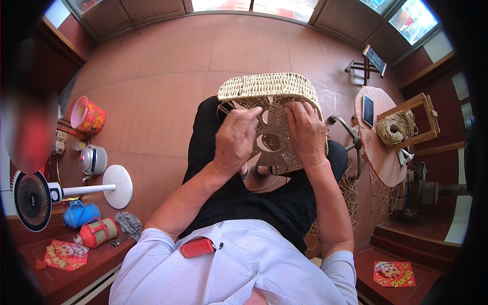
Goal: Weaving a basket using rope around a pre-formed frame.
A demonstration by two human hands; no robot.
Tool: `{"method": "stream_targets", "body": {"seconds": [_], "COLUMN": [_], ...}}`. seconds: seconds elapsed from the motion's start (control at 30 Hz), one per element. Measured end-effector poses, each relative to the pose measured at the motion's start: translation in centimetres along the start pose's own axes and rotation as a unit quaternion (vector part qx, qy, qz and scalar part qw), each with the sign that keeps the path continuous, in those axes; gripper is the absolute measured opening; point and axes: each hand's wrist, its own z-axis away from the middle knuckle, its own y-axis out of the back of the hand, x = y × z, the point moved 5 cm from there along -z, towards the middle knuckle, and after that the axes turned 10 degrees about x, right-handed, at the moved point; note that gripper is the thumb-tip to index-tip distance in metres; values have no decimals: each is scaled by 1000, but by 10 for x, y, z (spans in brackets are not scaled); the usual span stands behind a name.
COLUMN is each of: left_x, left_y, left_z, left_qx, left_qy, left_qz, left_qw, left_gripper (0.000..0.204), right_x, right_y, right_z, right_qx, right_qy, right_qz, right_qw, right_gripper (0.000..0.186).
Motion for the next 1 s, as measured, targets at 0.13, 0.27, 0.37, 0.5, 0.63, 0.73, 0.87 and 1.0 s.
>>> {"method": "stream_targets", "body": {"seconds": [0.13, 0.27, 0.37, 0.5, 0.63, 0.73, 0.87, 1.0], "left_x": [-32, -119, -214, -301, -315, -296, -273, -302], "left_y": [56, 130, 188, 239, 235, 203, 154, 120], "left_z": [-5, 35, 110, 281, 440, 499, 513, 517], "left_qx": [67, 89, 60, -66, -156, -202, -159, -281], "left_qy": [67, 152, 280, 501, 682, 706, 580, 494], "left_qz": [-32, -164, -254, -316, -284, -287, -347, -277], "left_qw": [995, 971, 924, 803, 655, 615, 719, 775], "left_gripper": [12, 14, 14, 15, 20, 23, 27, 27], "right_x": [7, 17, 23, 36, 42, 40, 33, 11], "right_y": [-1, -4, -2, -1, 2, 2, 6, 10], "right_z": [2, 4, 6, 9, 10, 7, 5, -1], "right_qx": [-35, -69, -46, -79, -88, -97, -84, -92], "right_qy": [-29, -21, -14, -69, -95, -83, -128, -93], "right_qz": [-13, 13, 31, 29, -6, -10, 26, 68], "right_qw": [999, 997, 998, 994, 991, 992, 988, 989], "right_gripper": [12, 13, 16, 27, 24, 23, 20, 16]}}
